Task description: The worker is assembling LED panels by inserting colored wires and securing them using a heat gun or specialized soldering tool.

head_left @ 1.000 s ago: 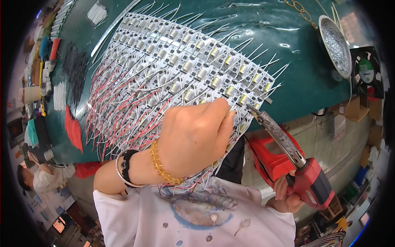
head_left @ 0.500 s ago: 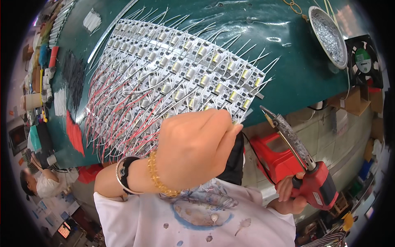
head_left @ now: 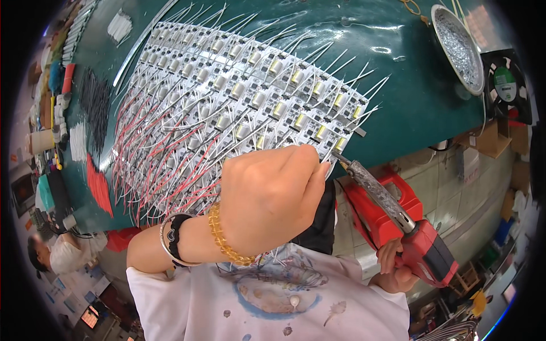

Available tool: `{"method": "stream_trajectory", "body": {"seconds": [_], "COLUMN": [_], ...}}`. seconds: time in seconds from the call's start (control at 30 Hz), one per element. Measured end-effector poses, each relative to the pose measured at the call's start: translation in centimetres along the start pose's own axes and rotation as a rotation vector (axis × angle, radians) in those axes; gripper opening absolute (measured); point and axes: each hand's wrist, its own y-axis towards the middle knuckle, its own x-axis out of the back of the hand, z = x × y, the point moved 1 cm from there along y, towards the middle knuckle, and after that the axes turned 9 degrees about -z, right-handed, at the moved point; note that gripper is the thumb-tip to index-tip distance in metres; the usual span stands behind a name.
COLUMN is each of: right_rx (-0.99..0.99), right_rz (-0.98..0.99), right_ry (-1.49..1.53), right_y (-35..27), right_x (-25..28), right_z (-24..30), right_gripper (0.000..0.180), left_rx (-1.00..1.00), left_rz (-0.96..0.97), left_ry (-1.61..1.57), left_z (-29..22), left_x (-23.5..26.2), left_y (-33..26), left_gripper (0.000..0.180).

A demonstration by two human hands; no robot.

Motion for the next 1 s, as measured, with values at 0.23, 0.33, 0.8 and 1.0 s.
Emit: {"method": "stream_trajectory", "body": {"seconds": [0.23,0.33,0.8,1.0], "right_rx": [0.04,-0.028,-0.099,-0.082], "right_rz": [0.115,0.022,-0.188,-0.084], "right_ry": [-0.026,-0.05,-0.193,-0.115], "right_y": [0.5,0.7,0.2,0.7], "right_x": [0.3,-0.6,-2.6,-2.5], "right_z": [0.1,1.1,1.4,1.5], "right_gripper": [0.044,0.073,0.069,0.067], "left_rx": [0.013,0.025,0.018,0.011], "left_rz": [-0.014,-0.005,-0.005,-0.02], "left_ry": [0.015,0.008,-0.013,-0.016], "left_z": [-0.1,0.0,0.1,0.1], "left_x": [-0.1,-0.1,0.0,0.1], "left_y": [0.0,0.1,0.0,0.0], "left_gripper": [0.017,0.016,0.016,0.016]}}
